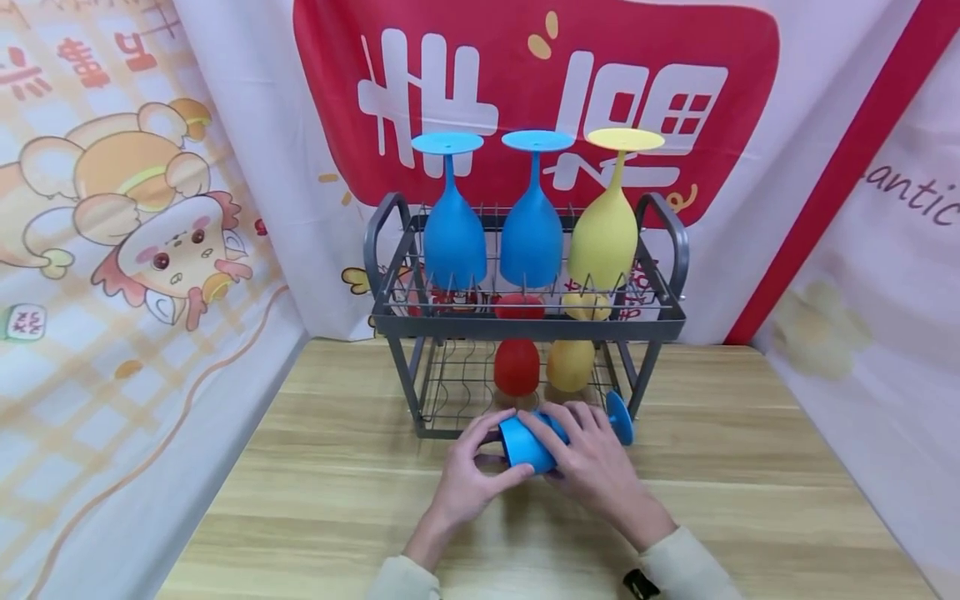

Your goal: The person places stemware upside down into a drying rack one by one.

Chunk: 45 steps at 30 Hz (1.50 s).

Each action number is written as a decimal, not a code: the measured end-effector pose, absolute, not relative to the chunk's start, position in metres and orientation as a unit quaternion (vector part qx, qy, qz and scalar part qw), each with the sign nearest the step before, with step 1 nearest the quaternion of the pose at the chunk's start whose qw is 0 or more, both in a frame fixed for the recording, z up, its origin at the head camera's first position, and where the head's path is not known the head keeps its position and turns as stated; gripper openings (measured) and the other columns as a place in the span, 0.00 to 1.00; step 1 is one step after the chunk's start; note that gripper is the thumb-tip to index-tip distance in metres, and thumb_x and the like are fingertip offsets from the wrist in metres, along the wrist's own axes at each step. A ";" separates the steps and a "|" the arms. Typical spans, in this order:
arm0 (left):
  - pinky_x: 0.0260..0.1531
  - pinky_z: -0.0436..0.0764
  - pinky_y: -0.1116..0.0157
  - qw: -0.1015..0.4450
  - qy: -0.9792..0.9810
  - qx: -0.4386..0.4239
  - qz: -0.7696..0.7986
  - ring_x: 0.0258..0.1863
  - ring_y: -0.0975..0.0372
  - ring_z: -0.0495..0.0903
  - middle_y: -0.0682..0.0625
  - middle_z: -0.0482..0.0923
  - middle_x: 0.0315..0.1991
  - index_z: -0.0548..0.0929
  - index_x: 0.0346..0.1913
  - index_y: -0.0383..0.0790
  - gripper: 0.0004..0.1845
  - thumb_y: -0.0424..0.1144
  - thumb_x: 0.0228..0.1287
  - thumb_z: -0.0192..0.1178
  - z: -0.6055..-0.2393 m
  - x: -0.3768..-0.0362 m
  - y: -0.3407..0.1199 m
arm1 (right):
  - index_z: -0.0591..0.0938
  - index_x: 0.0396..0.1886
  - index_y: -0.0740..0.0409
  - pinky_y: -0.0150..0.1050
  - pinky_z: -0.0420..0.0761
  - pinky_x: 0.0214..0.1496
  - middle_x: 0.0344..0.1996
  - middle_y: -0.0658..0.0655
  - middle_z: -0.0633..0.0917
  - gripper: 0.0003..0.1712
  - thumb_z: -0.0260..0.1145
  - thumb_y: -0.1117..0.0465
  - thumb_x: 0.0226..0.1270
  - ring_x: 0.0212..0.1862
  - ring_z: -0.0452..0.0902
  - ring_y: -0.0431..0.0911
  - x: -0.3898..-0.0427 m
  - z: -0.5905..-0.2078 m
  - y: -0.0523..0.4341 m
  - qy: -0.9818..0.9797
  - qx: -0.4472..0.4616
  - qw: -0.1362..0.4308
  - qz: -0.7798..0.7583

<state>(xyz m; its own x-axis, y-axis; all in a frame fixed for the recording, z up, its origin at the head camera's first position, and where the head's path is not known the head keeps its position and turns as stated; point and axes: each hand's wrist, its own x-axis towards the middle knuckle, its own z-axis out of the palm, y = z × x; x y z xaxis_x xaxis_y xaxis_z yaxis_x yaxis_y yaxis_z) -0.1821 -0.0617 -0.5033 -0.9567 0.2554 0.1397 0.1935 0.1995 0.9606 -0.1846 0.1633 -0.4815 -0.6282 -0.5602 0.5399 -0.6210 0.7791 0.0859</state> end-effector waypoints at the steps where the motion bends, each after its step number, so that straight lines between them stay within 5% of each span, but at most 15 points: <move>1: 0.63 0.86 0.53 0.024 0.773 0.146 0.617 0.69 0.50 0.74 0.54 0.70 0.76 0.75 0.73 0.64 0.35 0.49 0.65 0.76 -0.504 -0.182 -0.062 | 0.72 0.78 0.38 0.61 0.85 0.61 0.68 0.56 0.78 0.61 0.91 0.41 0.41 0.62 0.76 0.57 -0.184 -0.482 0.163 -0.901 0.327 0.279 0.055; 6: 0.58 0.87 0.62 0.017 0.770 0.142 0.622 0.66 0.51 0.76 0.54 0.71 0.75 0.77 0.71 0.66 0.34 0.48 0.63 0.77 -0.506 -0.183 -0.062 | 0.71 0.79 0.37 0.59 0.85 0.60 0.68 0.56 0.78 0.60 0.90 0.41 0.44 0.62 0.75 0.57 -0.182 -0.484 0.162 -0.906 0.321 0.271 0.059; 17: 0.55 0.88 0.66 -0.012 0.742 0.132 0.657 0.61 0.51 0.79 0.51 0.74 0.70 0.78 0.71 0.52 0.35 0.42 0.61 0.78 -0.504 -0.183 -0.063 | 0.72 0.78 0.43 0.61 0.82 0.64 0.70 0.58 0.76 0.58 0.90 0.44 0.46 0.66 0.74 0.57 -0.176 -0.487 0.161 -0.905 0.293 0.290 0.103; 27: 0.57 0.88 0.48 -0.028 0.696 0.102 0.710 0.61 0.48 0.78 0.41 0.73 0.70 0.74 0.70 0.41 0.35 0.36 0.61 0.77 -0.512 -0.184 -0.067 | 0.79 0.69 0.60 0.58 0.85 0.65 0.64 0.65 0.80 0.51 0.91 0.54 0.43 0.64 0.77 0.57 -0.170 -0.502 0.158 -0.874 0.224 0.329 0.278; 34: 0.59 0.86 0.47 -0.019 0.670 0.090 0.737 0.63 0.46 0.78 0.39 0.72 0.71 0.71 0.69 0.38 0.36 0.35 0.62 0.76 -0.515 -0.182 -0.065 | 0.75 0.71 0.51 0.52 0.87 0.63 0.62 0.51 0.81 0.44 0.83 0.45 0.58 0.60 0.82 0.45 -0.164 -0.502 0.148 -0.853 0.061 0.138 0.500; 38: 0.65 0.83 0.44 -0.009 0.657 0.100 0.747 0.66 0.42 0.77 0.39 0.70 0.72 0.68 0.71 0.34 0.37 0.35 0.63 0.75 -0.519 -0.181 -0.065 | 0.74 0.73 0.52 0.49 0.87 0.63 0.63 0.57 0.84 0.43 0.79 0.42 0.63 0.59 0.85 0.51 -0.166 -0.498 0.145 -0.803 0.003 0.019 0.596; 45: 0.69 0.80 0.48 0.011 0.624 0.121 0.772 0.69 0.42 0.75 0.40 0.66 0.72 0.66 0.70 0.35 0.35 0.33 0.64 0.73 -0.524 -0.180 -0.064 | 0.75 0.74 0.54 0.50 0.85 0.67 0.66 0.62 0.83 0.38 0.76 0.50 0.69 0.66 0.82 0.55 -0.168 -0.496 0.140 -0.760 0.000 -0.015 0.650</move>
<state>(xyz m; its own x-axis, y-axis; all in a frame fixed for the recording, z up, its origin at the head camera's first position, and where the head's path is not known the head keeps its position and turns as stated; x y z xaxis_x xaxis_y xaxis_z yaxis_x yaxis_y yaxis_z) -0.1798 -0.0639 -0.5244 -0.9705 0.1682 0.1729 0.1338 -0.2208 0.9661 -0.1679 0.1402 -0.4959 -0.9995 -0.0197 -0.0237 0.0204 0.1557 -0.9876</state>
